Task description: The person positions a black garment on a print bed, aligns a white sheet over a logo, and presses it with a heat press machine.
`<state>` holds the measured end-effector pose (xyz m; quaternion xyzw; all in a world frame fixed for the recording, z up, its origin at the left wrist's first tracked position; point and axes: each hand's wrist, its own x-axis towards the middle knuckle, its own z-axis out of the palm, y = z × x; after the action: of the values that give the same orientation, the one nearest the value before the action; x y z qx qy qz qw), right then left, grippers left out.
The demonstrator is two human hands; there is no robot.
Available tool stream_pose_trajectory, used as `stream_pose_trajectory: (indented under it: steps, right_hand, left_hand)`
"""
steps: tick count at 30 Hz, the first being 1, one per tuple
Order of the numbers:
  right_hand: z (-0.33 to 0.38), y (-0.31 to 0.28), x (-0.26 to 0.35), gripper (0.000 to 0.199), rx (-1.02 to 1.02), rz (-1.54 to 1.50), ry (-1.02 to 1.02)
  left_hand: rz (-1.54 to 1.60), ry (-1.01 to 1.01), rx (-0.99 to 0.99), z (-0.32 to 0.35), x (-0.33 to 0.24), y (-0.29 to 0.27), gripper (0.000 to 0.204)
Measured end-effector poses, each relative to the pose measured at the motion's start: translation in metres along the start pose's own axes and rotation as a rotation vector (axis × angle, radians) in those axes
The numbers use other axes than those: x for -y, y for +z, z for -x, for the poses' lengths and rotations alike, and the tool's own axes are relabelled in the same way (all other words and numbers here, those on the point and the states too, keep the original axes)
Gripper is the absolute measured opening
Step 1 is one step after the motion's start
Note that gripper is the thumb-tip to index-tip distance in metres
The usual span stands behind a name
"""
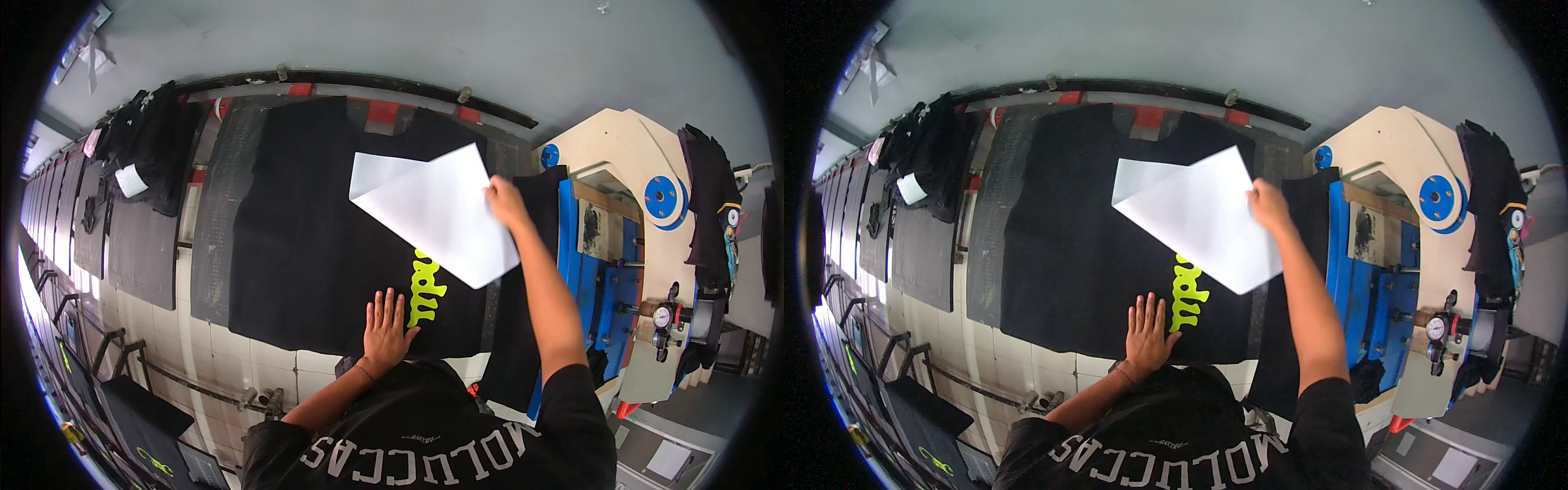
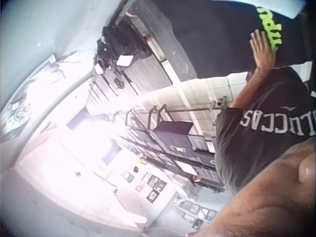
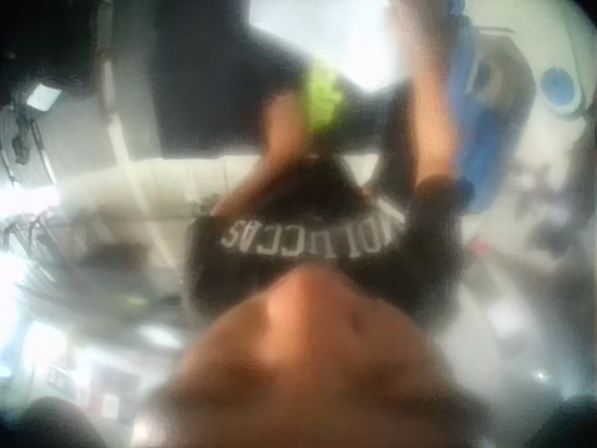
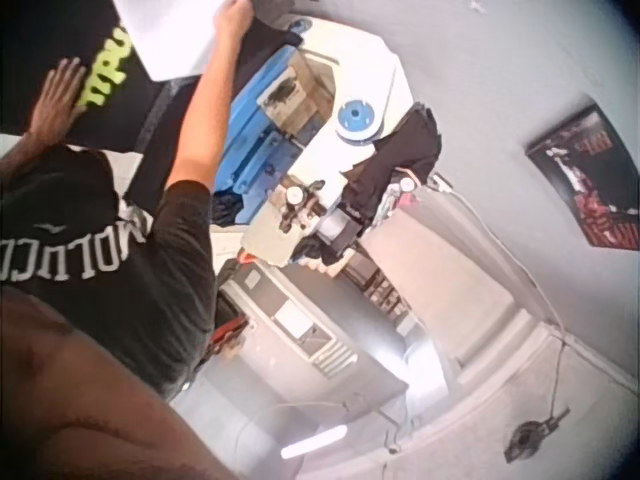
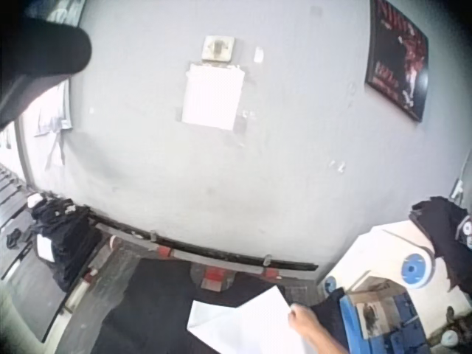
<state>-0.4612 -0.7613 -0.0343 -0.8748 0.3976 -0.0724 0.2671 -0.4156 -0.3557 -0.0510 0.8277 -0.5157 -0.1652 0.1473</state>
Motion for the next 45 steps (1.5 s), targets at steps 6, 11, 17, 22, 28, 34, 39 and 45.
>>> stream_pose_trajectory:
  steps: [6,11,17,22,28,34,39,45]
  right_hand:
    - [-0.132,-0.085,0.012,0.025,-0.259,0.293,0.032]
    - [-0.164,-0.153,0.045,0.024,-0.515,0.408,0.036]
    - [-0.135,-0.266,0.092,0.029,-0.705,0.27,-0.19]
    - [0.027,-0.3,0.179,0.024,-0.729,0.354,-0.464]
    - [0.256,-0.331,0.152,0.02,-1.16,0.242,-0.377]
    - [0.523,-0.334,0.076,0.029,-1.449,0.09,0.343]
    - [0.773,-0.221,-0.009,0.029,-1.541,-0.123,0.834]
    - [1.009,0.0,0.032,0.014,-1.772,-0.86,1.128]
  left_hand:
    - [0.014,0.166,-0.03,-0.096,0.0,-0.019,0.073]
    - [-0.043,0.236,-0.074,-0.155,-0.002,-0.018,0.073]
    - [-0.094,0.257,-0.065,-0.194,0.0,-0.015,0.073]
    - [-0.128,0.265,-0.058,-0.18,-0.001,-0.009,0.072]
    - [-0.098,0.307,-0.012,-0.109,-0.014,0.0,0.074]
    - [-0.134,0.336,0.039,-0.03,-0.031,0.015,0.074]
    - [-0.185,0.346,0.103,0.02,-0.062,0.019,0.078]
    - [-0.354,0.431,-0.001,0.05,-0.056,0.055,0.069]
